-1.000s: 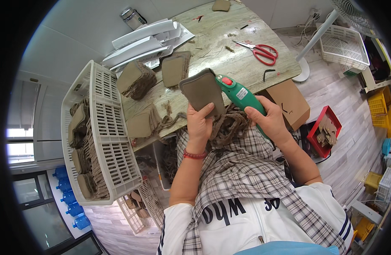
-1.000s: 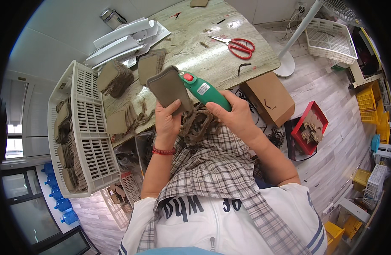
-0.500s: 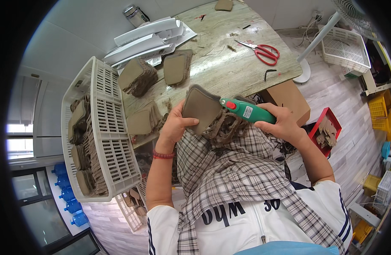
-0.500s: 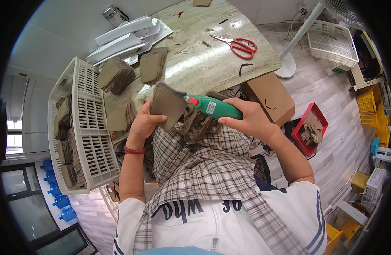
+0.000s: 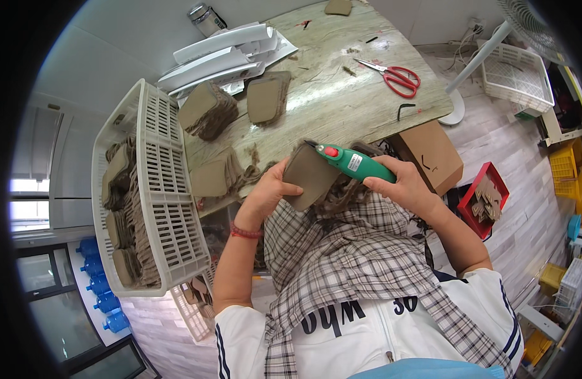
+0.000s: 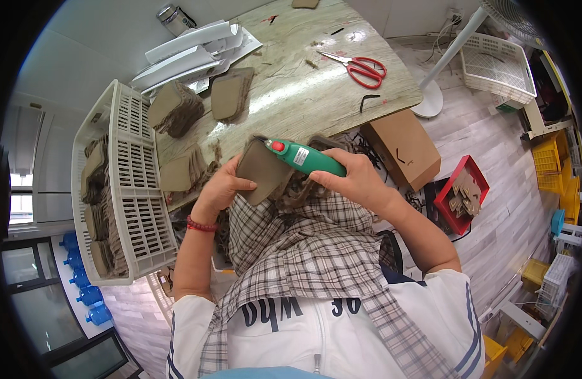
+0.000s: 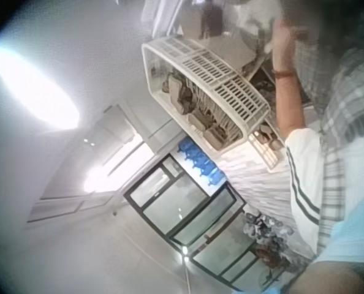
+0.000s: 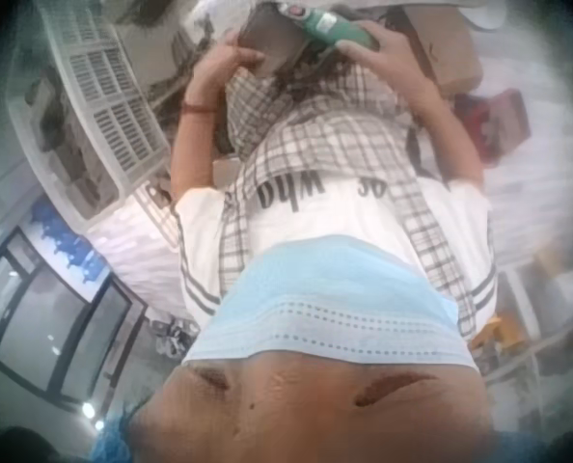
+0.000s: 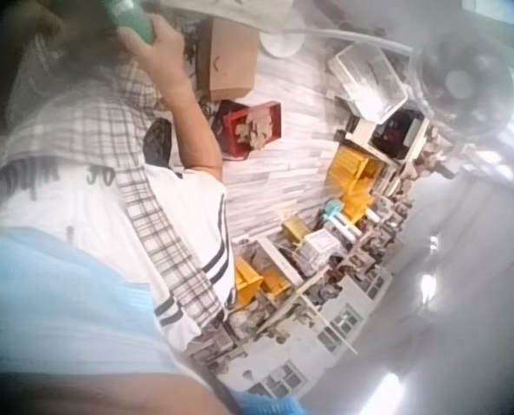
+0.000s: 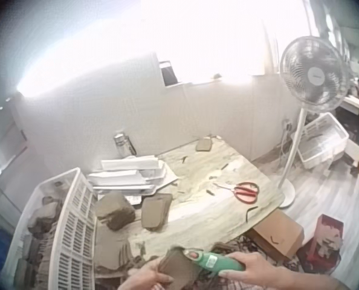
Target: The person uses a green rotary tool to trim the edges of small rectangular cardboard pieces. They pick up each piece from a white basket, smooth the edges with the tool, and place the finished pieces into a stack on the table.
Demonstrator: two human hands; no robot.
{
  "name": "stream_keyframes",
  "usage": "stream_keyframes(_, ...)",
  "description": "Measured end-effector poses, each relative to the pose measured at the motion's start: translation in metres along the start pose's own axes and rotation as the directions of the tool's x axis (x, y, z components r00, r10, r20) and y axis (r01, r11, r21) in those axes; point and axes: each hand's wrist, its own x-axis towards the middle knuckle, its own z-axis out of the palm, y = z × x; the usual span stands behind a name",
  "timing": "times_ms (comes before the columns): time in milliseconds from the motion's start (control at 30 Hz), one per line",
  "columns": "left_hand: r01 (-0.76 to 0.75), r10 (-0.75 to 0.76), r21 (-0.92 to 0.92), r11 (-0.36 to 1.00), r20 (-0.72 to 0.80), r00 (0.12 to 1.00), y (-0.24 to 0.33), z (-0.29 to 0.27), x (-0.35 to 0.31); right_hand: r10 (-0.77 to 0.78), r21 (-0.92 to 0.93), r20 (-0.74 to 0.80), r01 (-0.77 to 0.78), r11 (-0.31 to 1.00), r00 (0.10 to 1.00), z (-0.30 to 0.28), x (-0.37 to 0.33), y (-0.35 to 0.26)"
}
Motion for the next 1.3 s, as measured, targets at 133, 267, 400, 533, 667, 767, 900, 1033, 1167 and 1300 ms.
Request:
stream_keyframes(133, 0.069, -0.078, 0.238, 0.969, 0.026, 0.997, 0.019, -0.013, -0.008, 0.056, 0.038, 0.068, -0.059, 0.998, 0.996, -0.005, 0.0, 0.01)
stream_keyframes(267, 0.062, -0.087, 0.416, 0.907, 0.041, 0.995, 0.025, -0.022, -0.009, 0.121, 0.074, 0.129, -0.132, 0.989, 0.984, -0.007, -0.001, 0.017)
stream_keyframes(400, 0.026, 0.02, 0.474, 0.88, -0.092, 0.996, 0.024, -0.035, -0.013, 0.114, 0.102, 0.155, -0.13, 0.986, 0.981, -0.008, -0.001, 0.024)
stream_keyframes(533, -0.183, 0.214, 0.131, 0.974, -0.285, 0.934, 0.008, -0.039, -0.017, 0.1, 0.181, 0.151, -0.127, 0.975, 0.984, -0.005, -0.002, 0.026)
stream_keyframes(667, -0.369, 0.264, -0.192, 0.909, -0.419, 0.869, -0.012, -0.023, -0.017, 0.093, 0.271, 0.16, -0.134, 0.953, 0.983, 0.003, -0.001, 0.03)
stream_keyframes(767, -0.39, 0.281, -0.221, 0.894, -0.403, 0.871, -0.018, -0.028, -0.018, 0.093, 0.256, 0.182, -0.139, 0.957, 0.979, 0.002, -0.001, 0.028)
stream_keyframes(900, -0.351, 0.282, -0.144, 0.925, -0.356, 0.891, -0.008, -0.029, -0.022, 0.07, 0.107, 0.168, -0.089, 0.99, 0.983, -0.001, -0.003, 0.024)
stream_keyframes(1033, -0.296, 0.259, -0.078, 0.952, -0.309, 0.915, -0.002, -0.027, -0.023, -0.013, 0.014, 0.149, 0.011, 1.0, 0.989, 0.0, -0.005, 0.019)
stream_keyframes(1167, -0.255, 0.231, -0.058, 0.965, -0.262, 0.937, -0.003, -0.022, -0.021, -0.07, -0.055, 0.147, 0.078, 0.995, 0.987, 0.003, -0.006, 0.02)
stream_keyframes(1300, -0.197, 0.189, -0.022, 0.98, -0.197, 0.962, -0.002, -0.016, -0.019, -0.104, -0.075, 0.13, 0.114, 0.991, 0.986, 0.008, -0.004, 0.022)
